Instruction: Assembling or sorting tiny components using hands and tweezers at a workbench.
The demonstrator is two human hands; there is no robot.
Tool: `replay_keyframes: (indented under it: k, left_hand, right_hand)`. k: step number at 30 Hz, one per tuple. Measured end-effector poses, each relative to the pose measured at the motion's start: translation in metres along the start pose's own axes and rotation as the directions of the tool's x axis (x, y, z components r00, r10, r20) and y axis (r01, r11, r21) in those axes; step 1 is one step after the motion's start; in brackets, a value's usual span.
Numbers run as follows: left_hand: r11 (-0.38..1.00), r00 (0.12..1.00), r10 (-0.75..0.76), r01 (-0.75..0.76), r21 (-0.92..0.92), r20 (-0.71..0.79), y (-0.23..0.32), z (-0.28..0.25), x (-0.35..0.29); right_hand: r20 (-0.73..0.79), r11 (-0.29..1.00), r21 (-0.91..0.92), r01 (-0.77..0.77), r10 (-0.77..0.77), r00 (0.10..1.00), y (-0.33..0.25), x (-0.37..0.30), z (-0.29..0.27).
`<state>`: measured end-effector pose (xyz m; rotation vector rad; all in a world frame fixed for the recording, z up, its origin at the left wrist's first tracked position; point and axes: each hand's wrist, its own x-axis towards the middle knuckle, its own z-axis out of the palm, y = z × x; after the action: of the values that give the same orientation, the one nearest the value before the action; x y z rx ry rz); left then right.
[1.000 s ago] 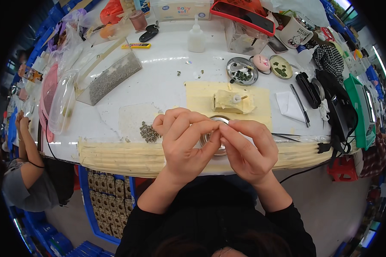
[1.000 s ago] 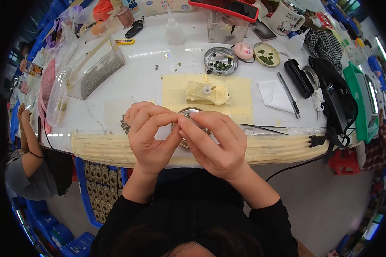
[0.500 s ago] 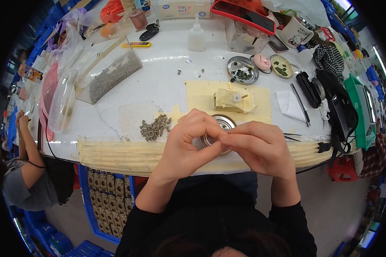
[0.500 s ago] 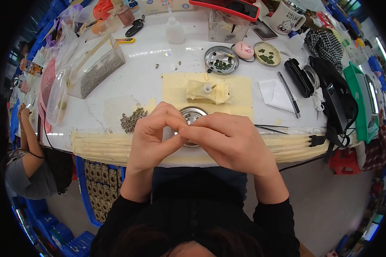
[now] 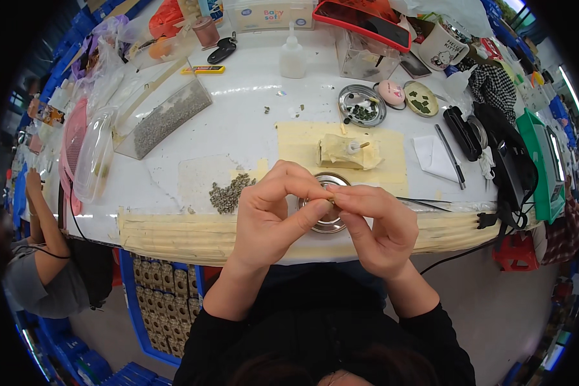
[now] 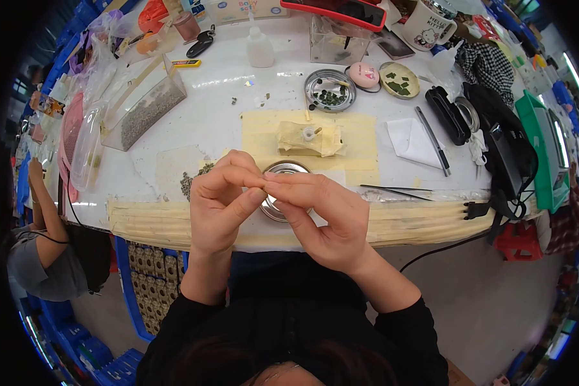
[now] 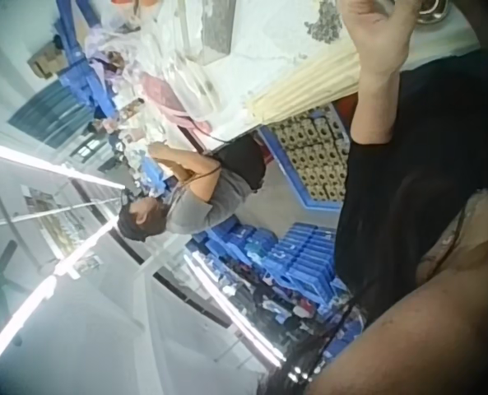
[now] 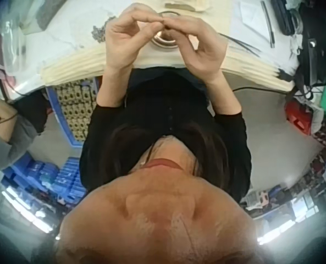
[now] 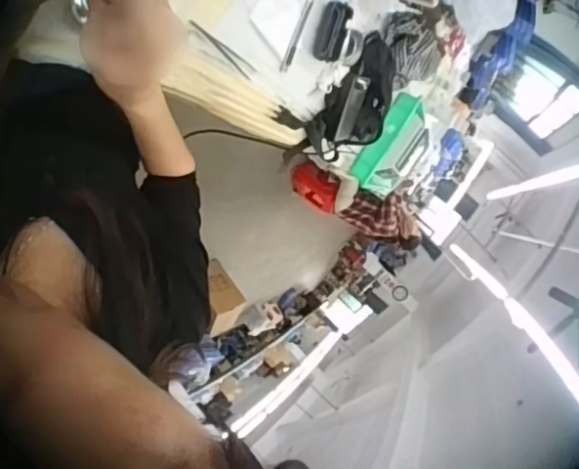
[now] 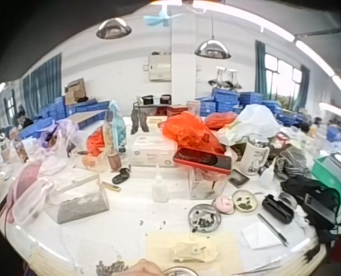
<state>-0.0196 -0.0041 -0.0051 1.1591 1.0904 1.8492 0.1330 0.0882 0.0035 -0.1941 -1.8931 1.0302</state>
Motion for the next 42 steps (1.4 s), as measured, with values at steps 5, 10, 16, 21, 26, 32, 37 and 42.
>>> replay_keyframes:
  k: [5,10,16,21,26,32,37,42]
  left_hand:
    - [0.999,0.995,0.047,-0.046,0.014,-0.087,0.000,0.002,0.000]
    - [0.759,0.910,0.407,-0.290,0.582,-0.078,0.000,0.004,0.000]
    - [0.414,0.826,0.557,-0.368,0.833,0.088,0.004,0.011,0.000]
    - [0.340,0.818,0.564,-0.353,0.872,0.112,0.003,0.013,-0.002]
    - [0.348,0.831,0.550,-0.317,0.882,0.082,-0.003,0.013,-0.002]
    - [0.375,0.814,0.578,-0.327,0.868,0.057,-0.002,0.012,0.000]
    - [0.399,0.811,0.582,-0.342,0.851,0.053,0.000,0.012,-0.001]
    - [0.435,0.809,0.585,-0.370,0.821,0.055,0.002,0.011,-0.001]
  right_hand:
    - [-0.028,0.970,0.180,-0.164,0.172,0.985,0.001,-0.009,0.010]
    - [0.097,0.630,0.633,-0.449,0.511,0.854,-0.006,-0.009,0.014]
    - [0.251,0.385,0.736,-0.558,0.610,0.752,0.001,-0.012,0.006]
    - [0.038,0.760,0.475,-0.443,0.485,0.874,-0.006,-0.007,0.007]
    - [-0.071,0.984,0.038,-0.173,0.175,0.982,-0.011,-0.002,0.003]
    - [-0.039,0.989,-0.041,-0.140,0.138,0.990,-0.008,-0.007,0.005]
    - [0.105,0.629,0.629,-0.458,0.514,0.851,-0.008,-0.011,0.007]
    - [0.388,0.112,0.832,-0.544,0.582,0.714,-0.001,-0.016,0.001]
